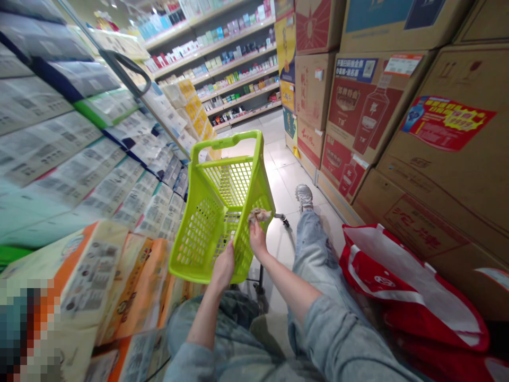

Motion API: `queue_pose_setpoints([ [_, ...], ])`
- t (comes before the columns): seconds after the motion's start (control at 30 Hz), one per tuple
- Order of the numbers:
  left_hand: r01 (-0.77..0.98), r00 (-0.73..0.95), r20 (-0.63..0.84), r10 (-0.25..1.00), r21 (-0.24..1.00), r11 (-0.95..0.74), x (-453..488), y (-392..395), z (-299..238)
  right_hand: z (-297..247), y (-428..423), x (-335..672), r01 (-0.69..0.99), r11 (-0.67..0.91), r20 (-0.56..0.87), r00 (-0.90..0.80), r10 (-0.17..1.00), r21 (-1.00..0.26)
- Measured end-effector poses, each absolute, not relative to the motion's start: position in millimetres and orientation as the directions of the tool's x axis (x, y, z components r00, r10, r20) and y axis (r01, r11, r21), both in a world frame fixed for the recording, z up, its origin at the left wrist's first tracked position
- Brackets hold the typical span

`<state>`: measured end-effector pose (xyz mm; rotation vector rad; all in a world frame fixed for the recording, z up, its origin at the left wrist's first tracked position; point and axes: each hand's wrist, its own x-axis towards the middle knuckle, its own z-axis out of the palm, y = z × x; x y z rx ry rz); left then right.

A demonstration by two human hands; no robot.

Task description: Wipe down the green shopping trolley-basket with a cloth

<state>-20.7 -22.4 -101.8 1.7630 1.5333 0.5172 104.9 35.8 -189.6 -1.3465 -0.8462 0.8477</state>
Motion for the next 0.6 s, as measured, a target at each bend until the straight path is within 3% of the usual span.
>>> queue_pose_setpoints([
  [0.3, 0.694, 0.229, -0.146, 0.962, 0.718, -0.056, -14, -5, -102, -208, -55, 55, -0.036, 0.209, 0.185, 0.331, 0.925, -0.977],
  [0.47, 0.683, 0.196, -0.162, 0.967, 0.731, -0.016, -18, -4, -102, -195, -42, 69, 0.074, 0.251, 0.261, 0.349, 0.9, -0.965],
  [0.6, 0.682, 0.214, -0.156, 0.964, 0.731, -0.033, -18, -4, -102, -185, -12, 78, 0.065, 0.245, 0.249, 0.428, 0.869, -0.967],
])
